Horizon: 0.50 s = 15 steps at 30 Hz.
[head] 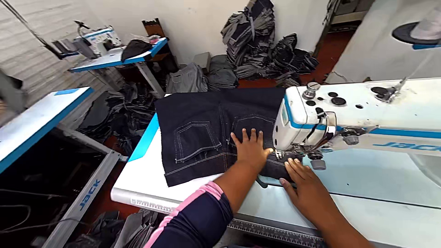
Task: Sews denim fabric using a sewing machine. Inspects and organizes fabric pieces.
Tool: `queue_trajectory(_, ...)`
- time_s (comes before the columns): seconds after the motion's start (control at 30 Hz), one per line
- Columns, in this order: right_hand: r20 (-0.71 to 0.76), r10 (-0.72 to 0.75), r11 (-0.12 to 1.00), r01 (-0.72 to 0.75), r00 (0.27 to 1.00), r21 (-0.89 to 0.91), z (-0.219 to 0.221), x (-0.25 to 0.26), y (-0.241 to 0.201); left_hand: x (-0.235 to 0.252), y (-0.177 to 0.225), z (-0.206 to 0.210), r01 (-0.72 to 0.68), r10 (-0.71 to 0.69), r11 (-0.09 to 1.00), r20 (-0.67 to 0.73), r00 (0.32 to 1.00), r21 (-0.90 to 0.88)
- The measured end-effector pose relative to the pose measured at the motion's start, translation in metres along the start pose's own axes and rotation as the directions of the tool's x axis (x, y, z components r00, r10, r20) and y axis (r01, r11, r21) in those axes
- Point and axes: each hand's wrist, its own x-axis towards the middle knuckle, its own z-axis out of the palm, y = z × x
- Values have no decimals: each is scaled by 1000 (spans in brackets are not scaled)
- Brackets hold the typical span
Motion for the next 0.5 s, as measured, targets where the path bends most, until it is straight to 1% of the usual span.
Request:
queue_trajectory(0.07, -7, -12, 998, 12, 1000, -59, 0, -1, -3, -16, 5, 7, 41, -40, 999, 37, 998, -26)
queue_trajectory(0.1, 19, -10, 995, 12, 1000, -99, -4, -5, -9, -22, 5, 13, 23, -21, 999, 55, 998, -49)
queue_trajectory(0.13, 84, -3, 991, 14, 996, -136, -14, -12, -19, -28, 2, 17, -25, 30, 998, 75, 997, -62)
queue_trajectory(0.17, 193, 11, 988, 18, 981, -152, -30, -20, -32, -35, -1, 21, -104, 110, 992, 79, 991, -72)
queue_trajectory(0.2, 321, 19, 987, 33, 947, -156, -52, -26, -48, -44, -5, 25, -207, 212, 975, 71, 975, -79)
queue_trajectory(0.23, 447, 10, 987, 62, 895, -145, -74, -30, -61, -56, -10, 28, -318, 323, 945, 70, 944, -79)
queue_trajectory(0.27, 543, -4, 989, 83, 840, -121, -92, -28, -67, -69, -16, 30, -437, 443, 896, 80, 893, -79)
queue_trajectory(0.3, 616, 6, 992, 72, 788, -102, -105, -21, -66, -82, -25, 30, -553, 559, 829, 111, 822, -79)
queue_trajectory(0.33, 660, 49, 993, 36, 750, -114, -114, -8, -57, -91, -37, 29, -655, 659, 751, 159, 736, -81)
queue_trajectory(0.37, 643, 99, 986, 12, 759, -166, -117, 7, -42, -95, -51, 25, -735, 731, 674, 204, 651, -74)
queue_trajectory(0.4, 590, 150, 975, -20, 793, -222, -117, 23, -25, -93, -67, 19, -786, 775, 615, 227, 590, -57)
queue_trajectory(0.43, 541, 213, 960, -71, 814, -271, -116, 40, -7, -88, -84, 10, -798, 783, 602, 223, 581, -33)
queue_trajectory(0.47, 481, 239, 951, -104, 844, -290, -108, 52, 14, -79, -102, 0, -764, 746, 645, 210, 632, 10)
queue_trajectory(0.5, 417, 232, 952, -118, 879, -282, -98, 57, 35, -68, -117, -13, -684, 664, 726, 190, 723, 69)
